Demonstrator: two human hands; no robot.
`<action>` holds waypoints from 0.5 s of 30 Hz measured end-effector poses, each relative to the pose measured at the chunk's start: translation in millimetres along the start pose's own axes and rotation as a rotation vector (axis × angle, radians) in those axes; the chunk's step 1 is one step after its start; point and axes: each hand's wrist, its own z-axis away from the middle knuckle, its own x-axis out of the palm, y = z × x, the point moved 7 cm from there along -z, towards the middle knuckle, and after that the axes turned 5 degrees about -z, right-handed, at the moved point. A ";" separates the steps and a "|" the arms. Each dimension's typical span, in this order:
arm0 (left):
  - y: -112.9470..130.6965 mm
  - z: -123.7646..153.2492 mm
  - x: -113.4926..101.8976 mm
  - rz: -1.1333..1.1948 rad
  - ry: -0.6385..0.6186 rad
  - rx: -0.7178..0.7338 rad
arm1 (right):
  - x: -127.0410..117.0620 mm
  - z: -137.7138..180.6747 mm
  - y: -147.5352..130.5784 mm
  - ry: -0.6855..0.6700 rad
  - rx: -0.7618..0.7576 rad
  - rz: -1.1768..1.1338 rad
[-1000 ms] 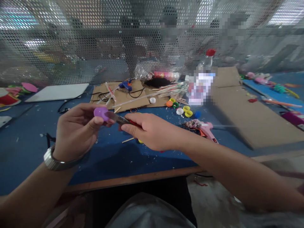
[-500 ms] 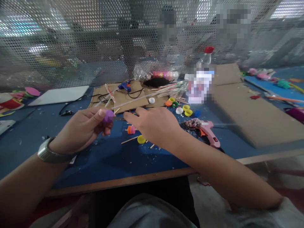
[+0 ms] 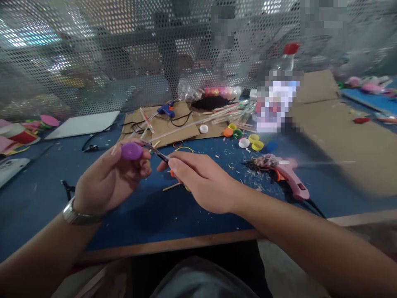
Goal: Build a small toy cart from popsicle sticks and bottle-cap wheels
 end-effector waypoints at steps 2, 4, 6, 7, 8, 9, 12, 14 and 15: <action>-1.2 2.6 -3.3 0.026 0.030 -0.011 | 10.0 -1.8 12.1 -0.060 0.055 -0.230; -1.9 5.9 -6.3 0.046 0.064 -0.020 | 19.2 -3.2 22.0 -0.098 0.090 -0.371; -2.4 9.2 -7.6 0.078 0.089 -0.023 | 27.4 -3.7 32.3 -0.124 0.149 -0.479; -2.6 10.7 -7.5 0.092 0.097 -0.023 | 32.3 -3.2 37.1 -0.153 0.190 -0.528; -2.9 12.0 -7.0 0.102 0.103 -0.022 | 35.9 -2.6 41.7 -0.170 0.233 -0.565; -3.7 13.1 -6.0 0.102 0.104 -0.028 | 39.2 -1.8 45.4 -0.189 0.270 -0.592; -8.0 15.7 -2.3 0.075 0.088 -0.061 | 45.4 0.3 51.6 -0.239 0.340 -0.652; -11.1 17.5 -2.3 0.052 0.094 -0.076 | 47.8 1.5 52.7 -0.267 0.363 -0.696; -13.0 18.6 -3.0 0.037 0.099 -0.086 | 48.7 2.2 53.0 -0.280 0.373 -0.718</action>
